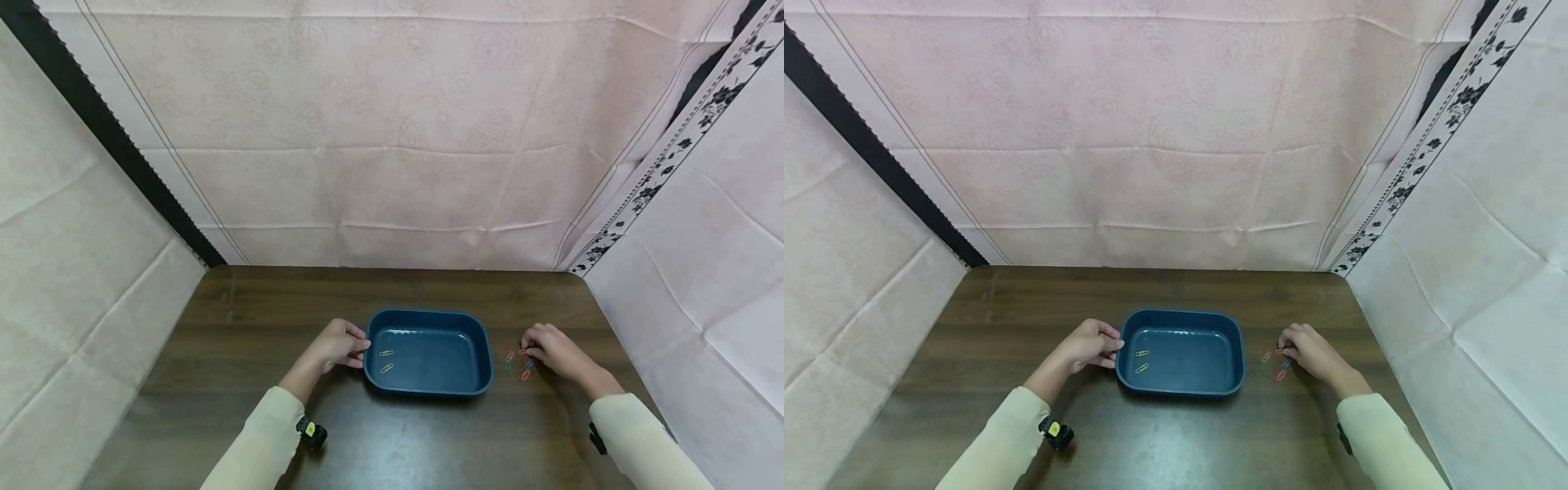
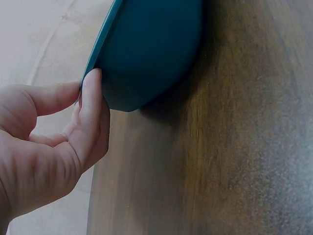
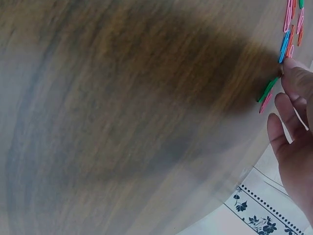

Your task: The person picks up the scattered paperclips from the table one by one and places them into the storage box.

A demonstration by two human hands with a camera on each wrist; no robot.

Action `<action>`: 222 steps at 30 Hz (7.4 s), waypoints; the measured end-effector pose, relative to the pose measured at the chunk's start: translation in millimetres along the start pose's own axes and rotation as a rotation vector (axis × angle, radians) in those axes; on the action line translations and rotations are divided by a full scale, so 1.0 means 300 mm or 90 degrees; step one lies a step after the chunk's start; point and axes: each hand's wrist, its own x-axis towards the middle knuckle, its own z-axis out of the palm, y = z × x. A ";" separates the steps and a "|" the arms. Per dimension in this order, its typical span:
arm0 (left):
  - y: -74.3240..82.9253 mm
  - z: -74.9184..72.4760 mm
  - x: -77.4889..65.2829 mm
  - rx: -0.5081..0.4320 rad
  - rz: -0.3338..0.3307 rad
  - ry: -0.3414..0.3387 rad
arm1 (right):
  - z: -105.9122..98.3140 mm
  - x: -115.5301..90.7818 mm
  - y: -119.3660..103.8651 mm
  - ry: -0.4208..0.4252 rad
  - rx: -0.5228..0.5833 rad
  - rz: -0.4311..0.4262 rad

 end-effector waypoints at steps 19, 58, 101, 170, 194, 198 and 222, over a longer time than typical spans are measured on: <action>0.003 0.001 -0.005 0.002 0.003 -0.005 | -0.007 0.010 -0.006 -0.017 -0.006 -0.004; -0.001 -0.003 0.002 0.002 0.002 -0.008 | -0.129 0.141 -0.225 0.042 0.075 -0.071; 0.007 -0.003 -0.003 -0.004 -0.001 -0.013 | -0.100 0.317 -0.488 -0.113 0.134 -0.177; 0.012 -0.009 -0.009 -0.007 -0.004 -0.019 | 0.111 0.493 -0.687 -0.391 0.045 -0.217; 0.004 -0.005 -0.007 -0.002 0.000 -0.011 | 0.097 0.481 -0.685 -0.388 0.066 -0.214; 0.006 -0.006 -0.009 0.001 0.000 -0.009 | 0.081 0.476 -0.687 -0.373 0.077 -0.214; -0.004 0.000 -0.005 0.006 0.003 -0.002 | -0.019 0.380 -0.633 -0.262 0.123 -0.172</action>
